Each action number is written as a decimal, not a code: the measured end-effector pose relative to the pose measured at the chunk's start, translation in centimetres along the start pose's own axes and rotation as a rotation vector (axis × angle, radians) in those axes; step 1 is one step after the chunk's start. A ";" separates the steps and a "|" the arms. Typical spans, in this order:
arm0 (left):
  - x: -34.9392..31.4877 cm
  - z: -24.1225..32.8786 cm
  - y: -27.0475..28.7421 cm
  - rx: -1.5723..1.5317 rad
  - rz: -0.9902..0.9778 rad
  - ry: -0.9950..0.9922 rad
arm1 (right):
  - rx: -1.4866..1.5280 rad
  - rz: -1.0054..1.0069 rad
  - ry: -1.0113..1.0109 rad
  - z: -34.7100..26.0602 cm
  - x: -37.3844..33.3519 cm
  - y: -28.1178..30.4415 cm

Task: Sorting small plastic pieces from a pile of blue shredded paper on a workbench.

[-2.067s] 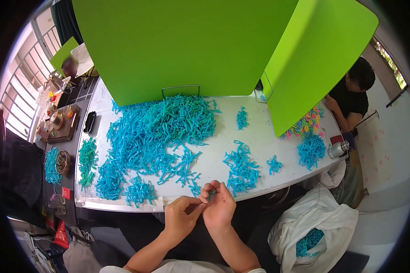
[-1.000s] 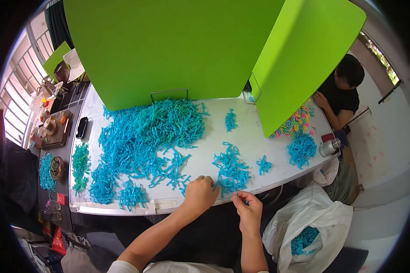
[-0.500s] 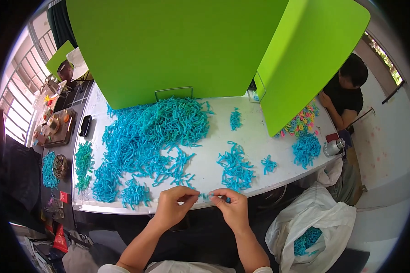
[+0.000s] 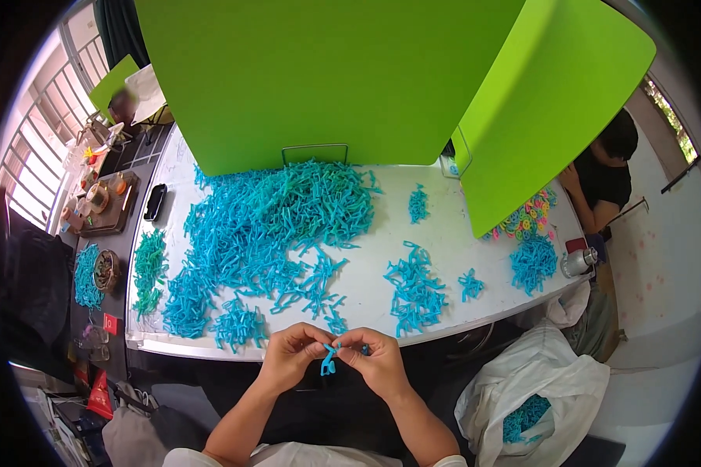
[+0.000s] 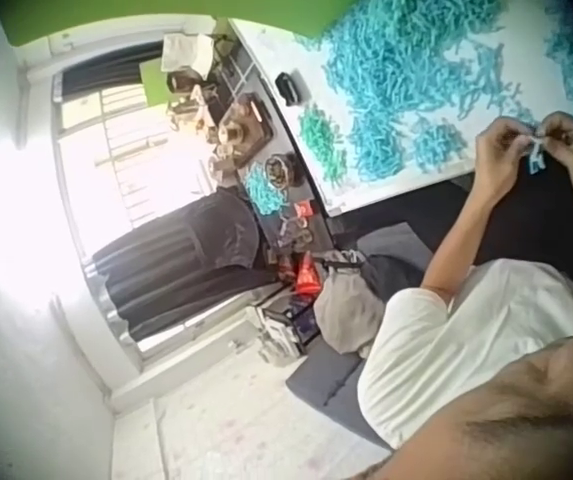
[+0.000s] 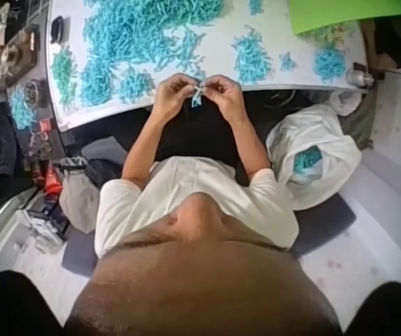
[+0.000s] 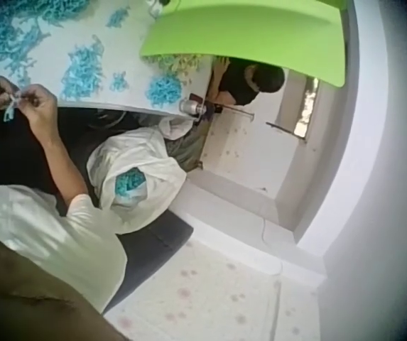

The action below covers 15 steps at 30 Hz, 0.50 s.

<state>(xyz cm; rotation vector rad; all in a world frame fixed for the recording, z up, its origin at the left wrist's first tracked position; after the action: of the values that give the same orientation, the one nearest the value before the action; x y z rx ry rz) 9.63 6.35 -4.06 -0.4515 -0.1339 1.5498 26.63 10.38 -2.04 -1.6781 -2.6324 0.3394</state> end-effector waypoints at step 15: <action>-0.1 -0.9 0.6 -0.004 0.008 0.119 | 0.005 -0.059 -0.014 0.2 0.2 0.5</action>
<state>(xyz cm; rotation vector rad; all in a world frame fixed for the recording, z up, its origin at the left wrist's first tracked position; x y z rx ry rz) 9.44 6.08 -5.11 -0.5468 -0.0439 1.5271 26.94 10.75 -2.35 -1.5994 -2.6819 0.3576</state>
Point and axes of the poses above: each hand's wrist, its own x-axis towards the middle knuckle, its own y-axis out of the back of the hand, z = x × y, the point moved 3 cm from there along x, towards the middle knuckle, and after that the axes turned 3 degrees about y, right-handed, at the moved point
